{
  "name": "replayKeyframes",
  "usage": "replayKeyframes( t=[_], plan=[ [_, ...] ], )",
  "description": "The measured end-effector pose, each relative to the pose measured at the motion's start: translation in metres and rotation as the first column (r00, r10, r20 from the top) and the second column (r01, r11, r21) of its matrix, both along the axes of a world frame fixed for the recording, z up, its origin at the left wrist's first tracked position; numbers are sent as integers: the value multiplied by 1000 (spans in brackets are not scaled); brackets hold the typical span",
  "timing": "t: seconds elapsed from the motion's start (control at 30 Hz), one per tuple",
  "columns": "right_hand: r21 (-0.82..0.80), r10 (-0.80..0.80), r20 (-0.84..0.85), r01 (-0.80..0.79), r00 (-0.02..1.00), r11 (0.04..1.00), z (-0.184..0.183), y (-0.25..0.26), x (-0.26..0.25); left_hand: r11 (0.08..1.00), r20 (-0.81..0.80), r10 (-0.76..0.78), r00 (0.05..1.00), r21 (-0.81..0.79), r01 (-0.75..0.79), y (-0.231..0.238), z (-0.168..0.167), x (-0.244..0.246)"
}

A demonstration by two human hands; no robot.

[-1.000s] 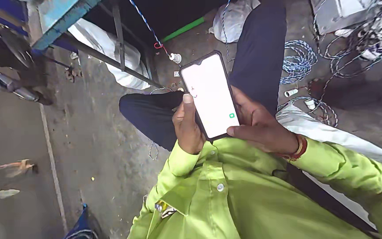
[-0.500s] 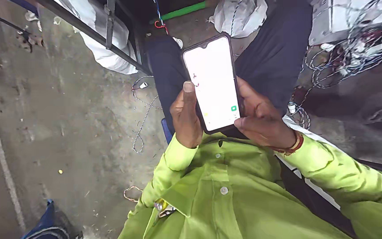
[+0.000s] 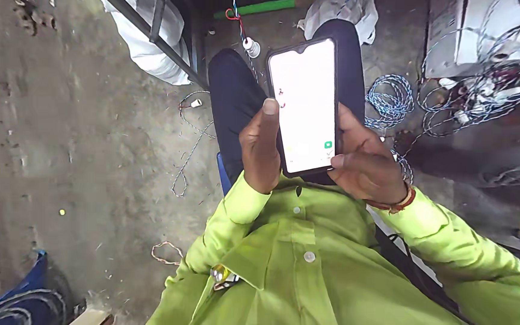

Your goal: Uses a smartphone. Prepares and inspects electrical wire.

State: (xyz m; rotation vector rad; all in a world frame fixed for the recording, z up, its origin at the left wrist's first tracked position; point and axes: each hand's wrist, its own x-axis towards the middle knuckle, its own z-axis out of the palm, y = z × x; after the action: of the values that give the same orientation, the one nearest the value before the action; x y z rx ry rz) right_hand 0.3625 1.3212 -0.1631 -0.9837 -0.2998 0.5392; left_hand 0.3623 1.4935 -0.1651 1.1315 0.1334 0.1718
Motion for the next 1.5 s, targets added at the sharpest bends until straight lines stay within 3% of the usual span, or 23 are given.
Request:
replayKeyframes(
  t=[0.47,0.6,0.7,0.77,1.0,1.33,1.43,1.5],
  plan=[
    [-29,-36,112,39,993,999,-4,-2,-8,999,21,31,999,35,-31,-9,-5,-4],
    [-71,-33,56,37,998,997,-16,6,-12,995,-98,-10,995,102,21,1,-12,-17],
    [-123,-90,-38,85,995,989,-23,13,-15,994,-56,-47,997,93,52,8,-31,-20],
    [-168,-146,-90,130,985,977,-26,18,-16,998,-12,18,1000,54,-17,5,-47,-19],
    [-177,-274,-129,250,953,952,-37,29,-8,998,64,-3,998,68,-1,4,-75,-15],
    [-188,-260,-153,230,953,955,-38,28,-9,992,25,58,998,111,-61,0,-69,-17],
    [-130,-164,-86,152,983,980,-48,23,-8,994,-60,106,993,43,-103,0,-65,-17],
    [-196,-91,-48,80,995,977,-43,20,-12,991,-77,137,988,16,-136,3,-62,-13]
  ],
)
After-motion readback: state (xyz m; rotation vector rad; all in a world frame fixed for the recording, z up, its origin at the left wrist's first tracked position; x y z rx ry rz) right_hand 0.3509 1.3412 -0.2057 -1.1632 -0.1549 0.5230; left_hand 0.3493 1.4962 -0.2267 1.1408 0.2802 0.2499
